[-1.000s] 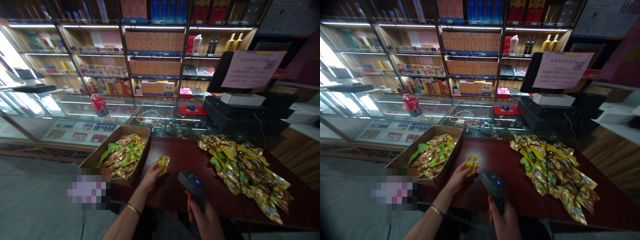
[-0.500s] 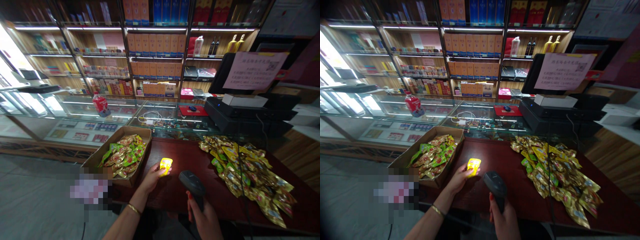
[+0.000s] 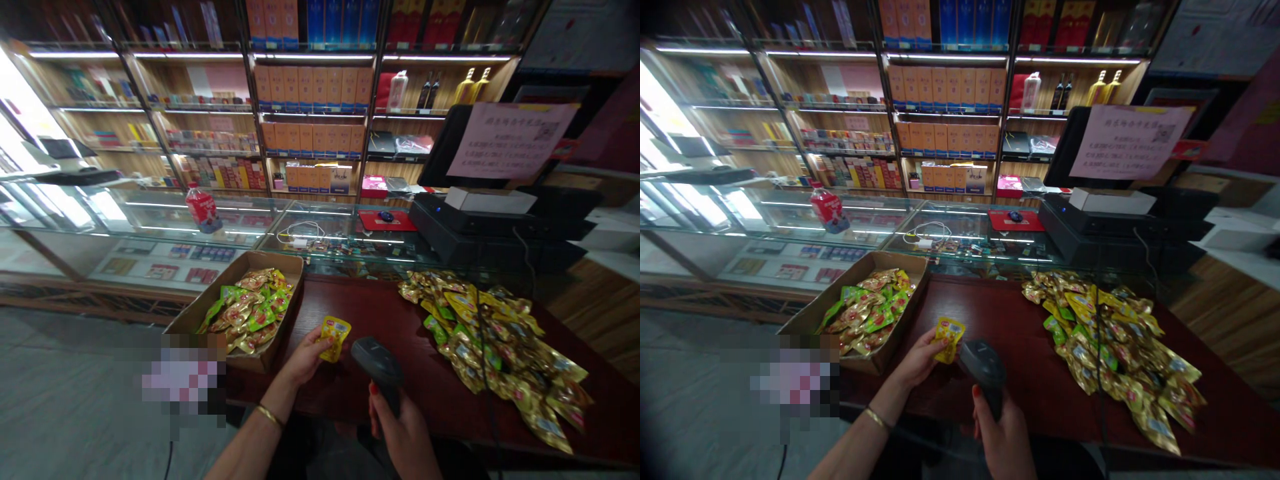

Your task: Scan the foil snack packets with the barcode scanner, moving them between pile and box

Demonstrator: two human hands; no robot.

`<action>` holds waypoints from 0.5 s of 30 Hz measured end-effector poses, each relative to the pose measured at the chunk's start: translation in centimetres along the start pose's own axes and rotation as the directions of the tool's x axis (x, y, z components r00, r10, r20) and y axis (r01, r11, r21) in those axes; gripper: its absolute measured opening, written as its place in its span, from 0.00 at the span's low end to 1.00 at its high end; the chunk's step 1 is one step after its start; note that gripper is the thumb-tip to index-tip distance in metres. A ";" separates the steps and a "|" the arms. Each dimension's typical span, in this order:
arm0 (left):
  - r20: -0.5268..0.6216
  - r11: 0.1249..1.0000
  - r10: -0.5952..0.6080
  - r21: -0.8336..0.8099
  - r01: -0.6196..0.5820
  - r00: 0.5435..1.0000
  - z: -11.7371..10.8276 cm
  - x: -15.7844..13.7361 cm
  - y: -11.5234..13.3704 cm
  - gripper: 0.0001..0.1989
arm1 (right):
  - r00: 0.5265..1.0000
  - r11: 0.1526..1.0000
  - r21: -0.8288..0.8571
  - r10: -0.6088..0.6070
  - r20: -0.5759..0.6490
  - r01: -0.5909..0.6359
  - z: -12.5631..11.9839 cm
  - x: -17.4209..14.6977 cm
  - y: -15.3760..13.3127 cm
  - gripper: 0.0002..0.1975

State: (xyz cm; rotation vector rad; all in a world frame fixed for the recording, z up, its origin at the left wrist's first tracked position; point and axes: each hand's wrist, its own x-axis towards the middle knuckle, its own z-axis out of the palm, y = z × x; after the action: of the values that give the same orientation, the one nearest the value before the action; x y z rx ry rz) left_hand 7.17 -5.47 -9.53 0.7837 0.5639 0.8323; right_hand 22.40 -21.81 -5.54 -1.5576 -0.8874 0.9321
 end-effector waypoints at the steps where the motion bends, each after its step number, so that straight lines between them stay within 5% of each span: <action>1: 0.000 1.000 0.006 0.007 -0.006 1.000 0.1 0.0 -0.1 0.23 | 1.000 1.000 -0.003 -0.005 0.003 0.005 0.0 0.0 0.0 0.28; 4: -0.022 0.996 0.059 0.074 -0.058 0.998 1.0 -0.7 0.1 0.25 | 1.000 1.000 -0.012 0.012 -0.003 -0.012 -0.2 -0.2 0.1 0.29; 7: -0.048 0.913 0.267 0.333 -0.236 0.963 2.1 -2.7 2.0 0.25 | 0.998 0.998 -0.011 0.060 -0.036 -0.061 -0.9 -0.5 0.6 0.31; 10: -0.027 0.558 0.583 0.740 -0.376 0.812 2.2 -5.2 6.8 0.23 | 0.994 0.996 -0.016 0.087 -0.061 -0.088 -2.0 -0.8 1.0 0.32; 12: -0.012 0.265 0.753 0.921 -0.286 0.658 1.3 -6.0 11.0 0.19 | 0.993 0.995 0.001 0.095 -0.073 -0.095 -2.6 -1.0 1.2 0.32; 15: -0.026 0.059 0.837 0.997 -0.043 0.547 -0.2 -4.7 16.4 0.19 | 0.988 0.993 0.045 0.115 -0.104 -0.111 -3.3 -1.4 1.6 0.33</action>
State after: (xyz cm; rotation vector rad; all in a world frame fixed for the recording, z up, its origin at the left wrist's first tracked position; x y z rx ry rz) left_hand -2.66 -2.17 4.07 2.0181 1.6277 1.4628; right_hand 24.91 -24.62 -6.52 -1.6211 -0.7080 0.9318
